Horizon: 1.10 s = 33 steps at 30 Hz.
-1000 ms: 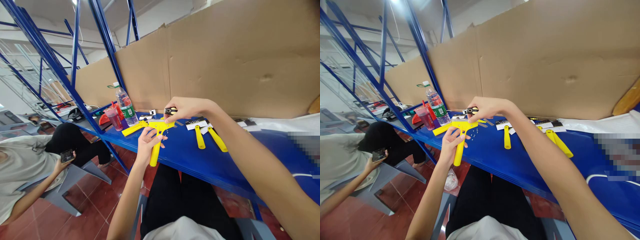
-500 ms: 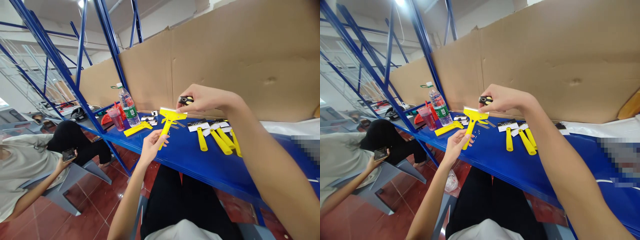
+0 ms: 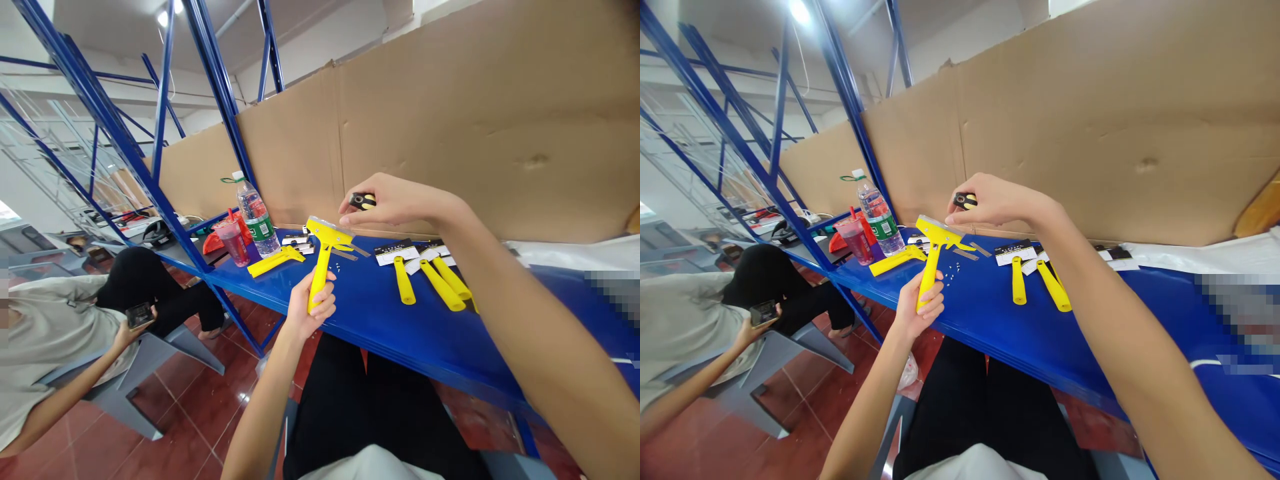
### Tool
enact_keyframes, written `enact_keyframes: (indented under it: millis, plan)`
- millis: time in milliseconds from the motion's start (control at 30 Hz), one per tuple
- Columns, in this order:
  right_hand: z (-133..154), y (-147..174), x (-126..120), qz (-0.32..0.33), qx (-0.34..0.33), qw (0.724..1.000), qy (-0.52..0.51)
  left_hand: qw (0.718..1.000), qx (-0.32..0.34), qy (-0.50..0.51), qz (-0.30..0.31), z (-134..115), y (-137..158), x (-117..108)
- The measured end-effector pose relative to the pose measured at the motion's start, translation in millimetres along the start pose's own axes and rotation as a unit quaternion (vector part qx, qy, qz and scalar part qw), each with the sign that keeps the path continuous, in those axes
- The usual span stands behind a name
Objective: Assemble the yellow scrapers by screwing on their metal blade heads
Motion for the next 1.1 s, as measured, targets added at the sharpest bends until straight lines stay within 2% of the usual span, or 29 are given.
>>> enact_keyframes:
  millis: [167, 233, 333, 400, 467, 533, 700, 867, 967, 1100]
  plan:
    - [-5, -4, 13, 0.038, 0.03, 0.998, -0.032, 0.998, -0.016, -0.042, 0.038, 1, 2, 9]
    - [-9, -6, 16, 0.047, 0.026, 0.998, -0.044, 0.997, -0.011, -0.075, 0.034, 3, 2, 13]
    - [-13, -9, 15, 0.027, 0.005, 0.999, -0.034, 0.985, 0.068, -0.153, -0.035, 0, 2, 12]
    - [-14, -10, 13, 0.006, 0.003, 1.0, -0.028, 0.962, 0.134, -0.218, -0.097, -4, 3, 10]
    - [-14, -9, 12, -0.003, 0.008, 0.999, -0.034, 0.942, 0.163, -0.267, -0.122, -6, 4, 9]
    - [-13, -9, 14, 0.007, 0.014, 0.999, -0.043, 0.939, 0.158, -0.286, -0.112, -6, 4, 9]
    - [-6, -5, 15, 0.022, 0.011, 0.999, -0.035, 0.954, 0.14, -0.254, -0.076, -4, 4, 11]
    - [-10, -2, 11, 0.08, 0.027, 0.996, -0.037, 0.964, 0.155, -0.213, -0.041, -4, 3, 13]
    - [-12, -2, 6, 0.084, 0.011, 0.996, -0.03, 0.954, 0.169, -0.242, -0.056, -3, 1, 11]
    - [-16, -2, -1, 0.069, 0.026, 0.997, -0.007, 0.927, 0.167, -0.319, -0.107, -2, -9, 0]
Point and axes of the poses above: each hand's wrist, its own y-axis away from the middle knuckle, its own x-axis out of the palm, z = x × y, the point moved 5 cm from there along -y, towards the middle knuckle, and after that the axes turned 11 degrees about -y, right-handed, at the moved point
